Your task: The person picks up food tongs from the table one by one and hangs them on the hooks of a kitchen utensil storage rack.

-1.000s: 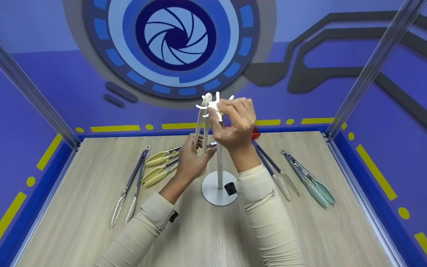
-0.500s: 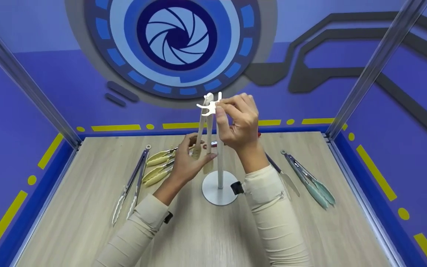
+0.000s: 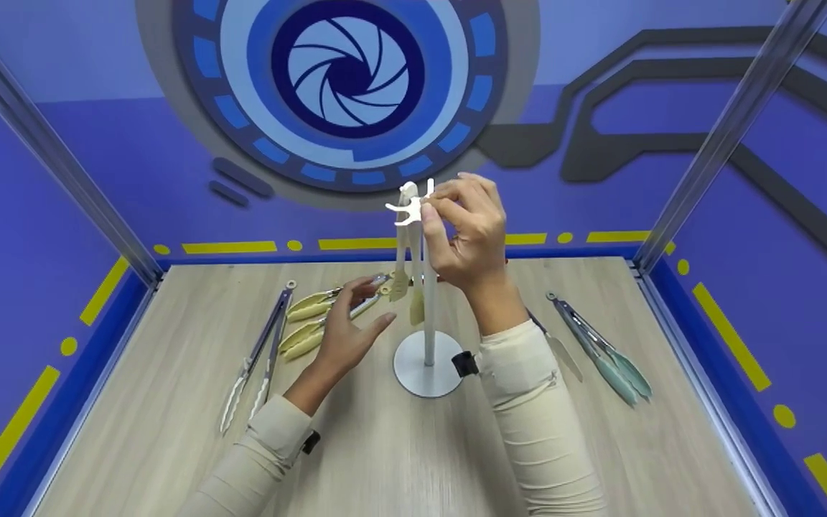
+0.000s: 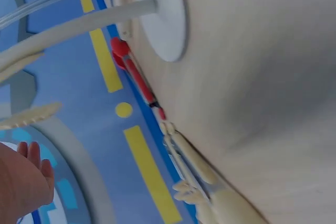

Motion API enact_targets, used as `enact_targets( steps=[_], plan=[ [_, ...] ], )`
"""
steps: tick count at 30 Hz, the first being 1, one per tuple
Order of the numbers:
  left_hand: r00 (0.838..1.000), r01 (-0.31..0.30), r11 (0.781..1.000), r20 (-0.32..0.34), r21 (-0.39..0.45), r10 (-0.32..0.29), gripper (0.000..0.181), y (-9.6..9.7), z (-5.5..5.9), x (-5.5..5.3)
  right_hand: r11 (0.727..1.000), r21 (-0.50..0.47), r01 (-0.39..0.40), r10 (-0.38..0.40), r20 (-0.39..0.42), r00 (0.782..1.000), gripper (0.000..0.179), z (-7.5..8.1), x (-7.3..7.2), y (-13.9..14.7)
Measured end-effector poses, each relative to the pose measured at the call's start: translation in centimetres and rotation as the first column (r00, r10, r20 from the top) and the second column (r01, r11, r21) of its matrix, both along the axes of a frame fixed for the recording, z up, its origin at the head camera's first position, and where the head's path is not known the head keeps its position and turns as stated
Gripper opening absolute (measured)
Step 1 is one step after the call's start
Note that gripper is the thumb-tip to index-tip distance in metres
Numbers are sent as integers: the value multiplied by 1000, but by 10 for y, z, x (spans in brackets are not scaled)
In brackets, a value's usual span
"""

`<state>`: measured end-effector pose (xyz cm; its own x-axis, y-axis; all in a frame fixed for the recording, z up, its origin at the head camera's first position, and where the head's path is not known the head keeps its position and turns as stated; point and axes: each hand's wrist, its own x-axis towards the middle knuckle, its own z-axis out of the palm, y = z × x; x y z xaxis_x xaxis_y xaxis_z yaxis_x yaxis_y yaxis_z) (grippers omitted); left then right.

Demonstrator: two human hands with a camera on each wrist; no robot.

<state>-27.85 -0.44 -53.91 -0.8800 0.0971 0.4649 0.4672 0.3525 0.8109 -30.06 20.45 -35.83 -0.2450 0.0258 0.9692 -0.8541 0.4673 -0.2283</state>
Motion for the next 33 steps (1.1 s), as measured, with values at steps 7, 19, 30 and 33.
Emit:
enact_targets(
  steps=[7,19,30,33],
  plan=[
    [999,-41,997,-26,72,43,48,-36,-17,-1,997,64,31,-32,12,999,27,7,1,2],
    [980,-192,980,56,58,189,38,-85,-42,11,1000,20,17,-18,62,998,21,7,6,0],
    [954,-273,957,155,101,256,32,-126,-67,24,985,-169,44,-33,71,997,12,-8,-1,-13],
    [947,-291,950,175,115,269,31,-134,-72,27,975,-212,65,-60,30,998,10,-8,-2,-18]
  ],
)
